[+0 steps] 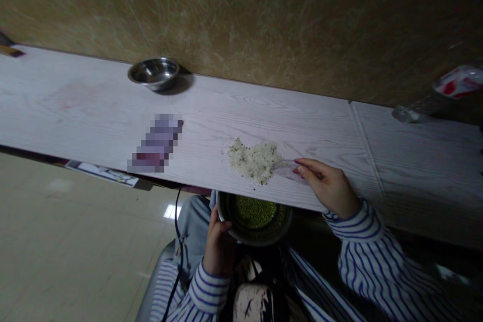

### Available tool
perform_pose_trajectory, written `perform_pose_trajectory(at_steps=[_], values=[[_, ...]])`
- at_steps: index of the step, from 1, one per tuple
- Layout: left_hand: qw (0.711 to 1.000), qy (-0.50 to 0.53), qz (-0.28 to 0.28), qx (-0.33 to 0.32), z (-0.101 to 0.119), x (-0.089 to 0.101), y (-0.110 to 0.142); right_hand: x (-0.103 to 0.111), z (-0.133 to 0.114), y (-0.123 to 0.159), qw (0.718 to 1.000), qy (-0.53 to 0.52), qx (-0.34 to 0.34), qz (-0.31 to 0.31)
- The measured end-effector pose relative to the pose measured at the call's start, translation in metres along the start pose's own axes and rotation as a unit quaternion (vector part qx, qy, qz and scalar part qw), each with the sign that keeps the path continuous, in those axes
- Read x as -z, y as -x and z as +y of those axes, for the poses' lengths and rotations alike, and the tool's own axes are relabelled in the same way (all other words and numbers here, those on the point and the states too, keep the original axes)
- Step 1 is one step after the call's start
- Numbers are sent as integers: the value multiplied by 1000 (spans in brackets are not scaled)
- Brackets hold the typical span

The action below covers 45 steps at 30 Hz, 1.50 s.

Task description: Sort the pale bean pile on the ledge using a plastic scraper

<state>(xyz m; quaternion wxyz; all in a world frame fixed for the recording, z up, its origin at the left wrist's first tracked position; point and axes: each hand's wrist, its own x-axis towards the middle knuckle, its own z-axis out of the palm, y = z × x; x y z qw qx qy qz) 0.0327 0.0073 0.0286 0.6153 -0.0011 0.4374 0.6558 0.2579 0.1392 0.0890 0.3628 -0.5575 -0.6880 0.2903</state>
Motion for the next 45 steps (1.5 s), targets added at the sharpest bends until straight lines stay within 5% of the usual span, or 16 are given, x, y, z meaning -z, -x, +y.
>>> perform_pose_trajectory(at_steps=[27,45], values=[[1000,-15,-14,-3,-11,8,-5,11,-8,24,999,-5,-45,-4],[1000,-9,-20,-3,-10,7,-3,-5,-12,29,999,-26,-33,-32]])
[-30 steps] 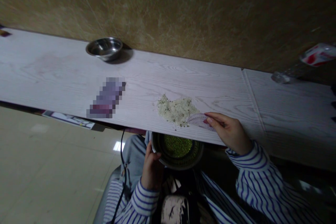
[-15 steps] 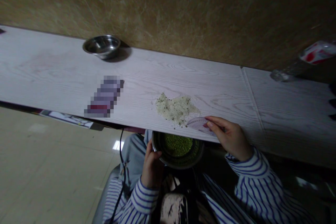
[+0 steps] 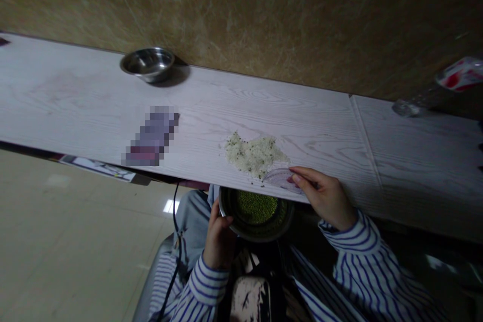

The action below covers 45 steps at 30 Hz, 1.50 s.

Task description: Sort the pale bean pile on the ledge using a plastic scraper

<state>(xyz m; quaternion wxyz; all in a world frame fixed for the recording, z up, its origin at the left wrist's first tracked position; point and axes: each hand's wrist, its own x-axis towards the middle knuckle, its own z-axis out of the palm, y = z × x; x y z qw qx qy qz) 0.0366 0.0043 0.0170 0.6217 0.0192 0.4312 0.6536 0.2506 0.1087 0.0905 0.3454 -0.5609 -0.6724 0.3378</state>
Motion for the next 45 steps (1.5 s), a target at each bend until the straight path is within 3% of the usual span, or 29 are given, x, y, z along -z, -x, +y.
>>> perform_pose_trajectory(at_steps=[22,37,41,45], values=[[1000,-13,-2,-4,2,0,2,-10,-6,-1,1000,-10,12,-10],[1000,7,-3,-14,3,4,1,-25,-11,-6,998,-19,37,-55],[1000,12,-14,-10,1,5,0,-22,-14,0,996,-25,47,-75],[1000,16,-12,-4,3,3,1,-13,-12,3,998,-18,40,-38]])
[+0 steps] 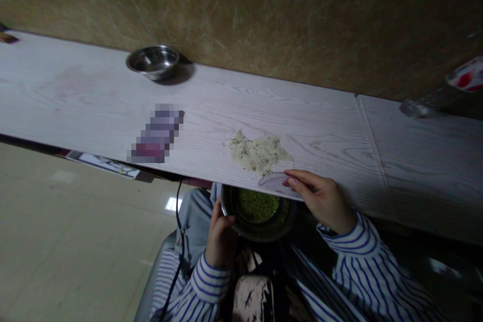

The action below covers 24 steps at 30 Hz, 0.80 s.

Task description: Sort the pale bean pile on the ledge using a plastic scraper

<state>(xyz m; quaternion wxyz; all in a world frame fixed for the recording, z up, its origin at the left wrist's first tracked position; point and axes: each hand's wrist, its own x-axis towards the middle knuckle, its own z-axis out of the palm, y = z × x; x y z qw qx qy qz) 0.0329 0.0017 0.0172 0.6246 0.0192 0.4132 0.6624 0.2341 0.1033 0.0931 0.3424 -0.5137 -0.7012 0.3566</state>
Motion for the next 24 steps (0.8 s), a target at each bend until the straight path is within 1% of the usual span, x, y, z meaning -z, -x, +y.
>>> perform_pose_trajectory(at_steps=[3,10,14,19,21,24], values=[[1000,1,1,2,1,-2,1,4,5,-2,1000,15,2,23],[1000,-11,5,-4,-3,1,-3,0,15,-21,999,33,19,27],[1000,-12,5,-14,0,-2,-1,6,16,-28,999,21,4,43],[1000,-5,4,-10,1,-4,-1,15,20,-28,995,25,-22,89],[1000,-12,5,-8,0,-3,-3,15,22,-29,995,24,-32,93],[1000,-16,16,-10,-2,-2,-4,10,21,-29,996,9,-35,82]])
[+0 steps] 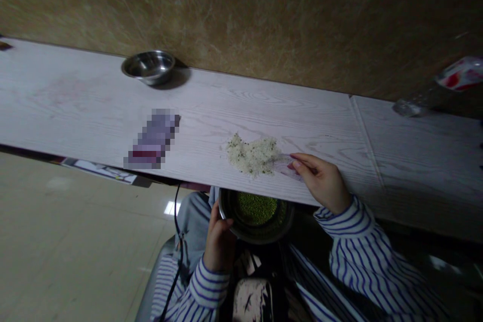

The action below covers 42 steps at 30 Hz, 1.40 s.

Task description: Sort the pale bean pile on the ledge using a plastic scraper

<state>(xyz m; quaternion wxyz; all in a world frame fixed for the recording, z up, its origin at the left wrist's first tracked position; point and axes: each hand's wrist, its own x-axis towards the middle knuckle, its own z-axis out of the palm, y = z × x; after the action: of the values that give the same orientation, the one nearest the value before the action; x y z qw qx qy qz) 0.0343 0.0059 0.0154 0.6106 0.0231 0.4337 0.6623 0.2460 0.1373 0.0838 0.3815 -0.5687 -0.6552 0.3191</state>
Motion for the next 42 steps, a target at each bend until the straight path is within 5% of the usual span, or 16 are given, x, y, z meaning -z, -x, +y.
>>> perform_pose_trajectory(at_steps=[7,16,42], values=[[1000,2,12,3,2,-1,1,-4,-8,6,999,-19,7,-41],[1000,-1,-6,-4,-1,1,2,13,-10,18,999,7,0,-33],[1000,-5,-11,-4,-2,3,5,7,-8,24,998,9,12,-55]])
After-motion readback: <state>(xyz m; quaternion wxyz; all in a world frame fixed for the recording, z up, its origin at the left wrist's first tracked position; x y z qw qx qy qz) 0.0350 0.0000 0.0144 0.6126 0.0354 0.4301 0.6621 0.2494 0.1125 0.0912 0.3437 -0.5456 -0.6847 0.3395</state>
